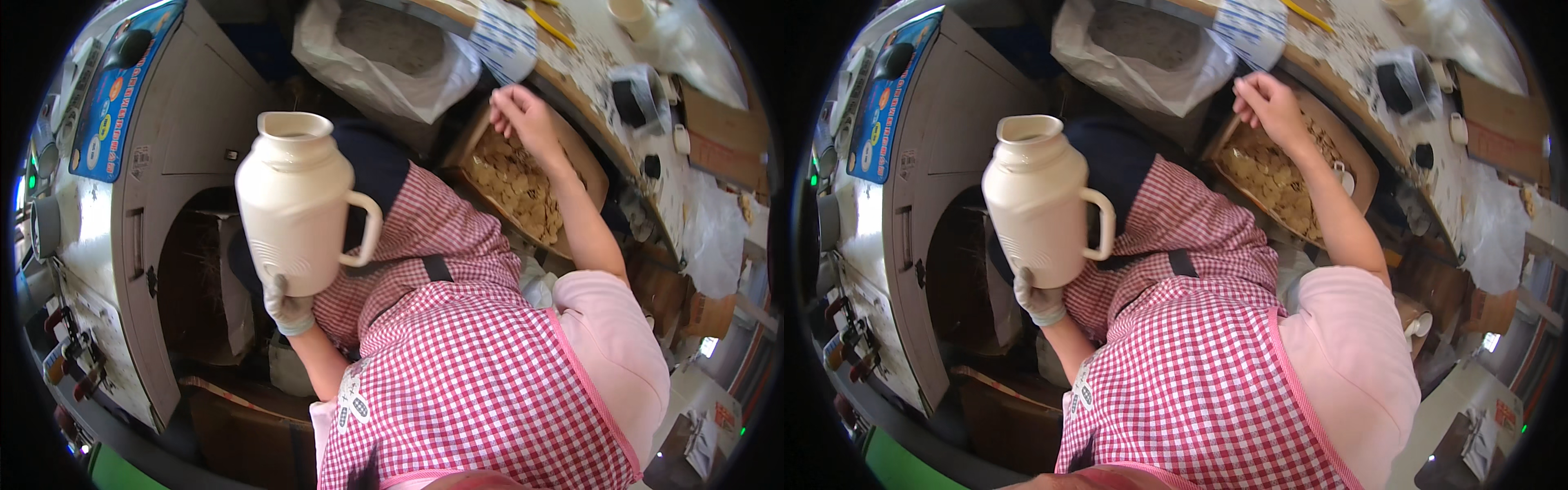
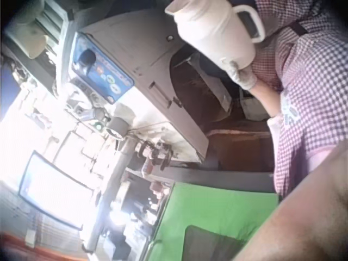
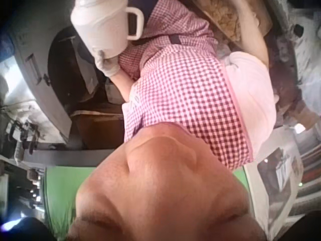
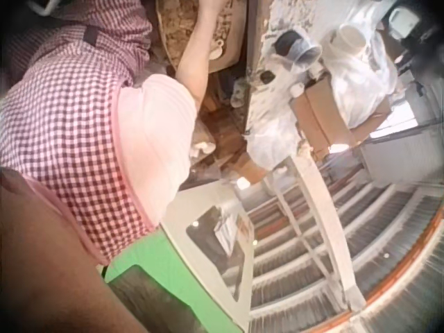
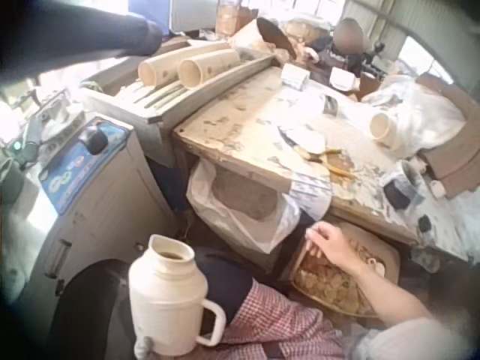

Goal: The person repeatedly handles a white ceramic pitcher, using a small tool to smooth the interior and a sanding pad to finish the exterior. The person places the pitcher on a nearby machine, then retrieves it to continue smoothing and sanding.

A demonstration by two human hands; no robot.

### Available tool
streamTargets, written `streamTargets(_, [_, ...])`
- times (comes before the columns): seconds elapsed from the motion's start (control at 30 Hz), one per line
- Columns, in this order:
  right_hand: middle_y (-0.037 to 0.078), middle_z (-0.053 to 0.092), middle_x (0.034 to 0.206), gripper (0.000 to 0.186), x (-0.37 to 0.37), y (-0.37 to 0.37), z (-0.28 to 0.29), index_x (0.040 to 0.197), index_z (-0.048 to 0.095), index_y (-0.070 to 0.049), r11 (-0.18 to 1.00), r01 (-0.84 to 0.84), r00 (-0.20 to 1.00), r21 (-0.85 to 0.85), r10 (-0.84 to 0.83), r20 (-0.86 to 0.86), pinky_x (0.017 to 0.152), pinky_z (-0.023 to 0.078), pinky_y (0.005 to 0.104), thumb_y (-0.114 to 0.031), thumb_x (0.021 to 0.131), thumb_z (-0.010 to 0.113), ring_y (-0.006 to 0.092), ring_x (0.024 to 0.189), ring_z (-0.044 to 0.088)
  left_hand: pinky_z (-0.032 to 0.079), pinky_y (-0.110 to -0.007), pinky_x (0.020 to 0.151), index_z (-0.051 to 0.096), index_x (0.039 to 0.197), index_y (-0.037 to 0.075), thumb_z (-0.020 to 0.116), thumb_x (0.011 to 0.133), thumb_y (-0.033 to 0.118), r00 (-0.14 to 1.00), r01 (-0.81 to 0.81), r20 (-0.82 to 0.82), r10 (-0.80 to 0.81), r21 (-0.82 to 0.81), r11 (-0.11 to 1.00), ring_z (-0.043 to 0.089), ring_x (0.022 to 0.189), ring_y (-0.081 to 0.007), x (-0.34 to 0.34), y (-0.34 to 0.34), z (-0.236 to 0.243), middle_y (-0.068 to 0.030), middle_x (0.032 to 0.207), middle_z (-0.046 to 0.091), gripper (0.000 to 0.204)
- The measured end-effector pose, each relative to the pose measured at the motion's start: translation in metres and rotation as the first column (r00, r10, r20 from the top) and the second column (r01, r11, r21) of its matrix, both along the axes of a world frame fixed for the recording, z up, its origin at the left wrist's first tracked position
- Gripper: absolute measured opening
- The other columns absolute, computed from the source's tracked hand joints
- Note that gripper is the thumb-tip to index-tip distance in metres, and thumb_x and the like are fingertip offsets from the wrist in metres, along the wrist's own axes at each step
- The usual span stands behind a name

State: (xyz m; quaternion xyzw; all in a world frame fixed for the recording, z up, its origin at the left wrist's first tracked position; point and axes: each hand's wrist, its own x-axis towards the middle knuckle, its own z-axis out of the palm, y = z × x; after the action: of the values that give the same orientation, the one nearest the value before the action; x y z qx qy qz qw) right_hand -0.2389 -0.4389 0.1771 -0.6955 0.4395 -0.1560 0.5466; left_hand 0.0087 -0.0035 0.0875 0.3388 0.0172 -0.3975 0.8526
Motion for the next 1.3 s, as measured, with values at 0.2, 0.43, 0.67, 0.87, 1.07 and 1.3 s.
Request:
streamTargets(0.2, [0.012,0.072,0.097,0.020,-0.145,0.002,-0.153,0.110,0.071,-0.008,0.862,-0.170,0.848,-0.477,-0.118,-0.517,0.079,0.055,0.0428,-0.024,0.099,0.066,0.0309,0.092,0.069,0.043,-0.052,0.115,0.043,0.151,0.003,0.065,0.100,0.023,0.983,-0.175,-0.053,0.179,0.069,0.982,0.054,0.134,-0.0284,-0.067,-0.006,0.045,-0.0157,0.146,0.054,0.059])
streamTargets(0.43, [0.013,0.062,0.122,0.030,-0.114,-0.011,-0.207,0.117,0.067,-0.006,0.759,-0.334,0.726,-0.559,-0.171,-0.666,0.087,0.055,0.0490,-0.023,0.092,0.070,0.0383,0.108,0.064,0.051,-0.046,0.108,0.048,0.148,0.005,0.061,0.104,0.029,0.958,-0.282,0.090,0.272,0.127,0.951,0.059,0.130,-0.0242,-0.120,-0.032,0.082,-0.0118,0.143,0.058,0.051])
streamTargets(0.67, [0.016,0.075,0.100,0.026,-0.111,-0.006,-0.184,0.116,0.071,-0.005,0.842,-0.029,0.864,-0.538,-0.249,-0.438,0.072,0.058,0.0424,-0.017,0.093,0.073,0.0346,0.084,0.071,0.051,-0.046,0.106,0.055,0.141,0.007,0.063,0.102,0.036,0.903,-0.348,-0.197,0.383,0.191,0.918,0.063,0.123,-0.0242,-0.112,-0.034,0.093,-0.0102,0.137,0.064,0.050])
streamTargets(0.87, [0.011,0.078,0.104,0.022,-0.013,0.084,-0.036,0.120,0.072,0.001,0.978,-0.168,0.931,0.120,0.118,0.346,0.061,0.053,0.0207,-0.009,0.102,0.065,0.0107,0.078,0.072,0.048,-0.040,0.109,0.050,0.147,0.009,0.062,0.105,0.031,0.956,-0.277,-0.069,0.284,0.100,0.956,0.060,0.126,-0.0188,-0.121,-0.044,0.084,-0.0064,0.140,0.060,0.049])
streamTargets(1.07, [0.007,0.076,0.101,0.024,0.085,0.199,0.029,0.119,0.074,-0.002,0.812,-0.582,0.738,-0.050,0.553,0.388,0.061,0.054,0.0229,0.003,0.095,0.068,0.0131,0.076,0.070,0.047,-0.037,0.109,0.045,0.149,0.007,0.057,0.108,0.031,0.976,-0.208,0.090,0.197,0.133,0.969,0.057,0.130,-0.0179,-0.125,-0.051,0.091,-0.0077,0.142,0.058,0.050])
streamTargets(1.3, [0.010,0.066,0.098,0.031,0.107,0.228,0.026,0.120,0.075,-0.006,0.484,-0.436,0.669,-0.759,0.738,0.086,0.069,0.058,0.0327,0.000,0.090,0.073,0.0255,0.080,0.070,0.047,-0.034,0.110,0.047,0.148,0.006,0.052,0.111,0.029,0.957,-0.259,0.199,0.213,0.243,0.935,0.057,0.129,-0.0162,-0.121,-0.049,0.087,-0.0084,0.141,0.057,0.044])
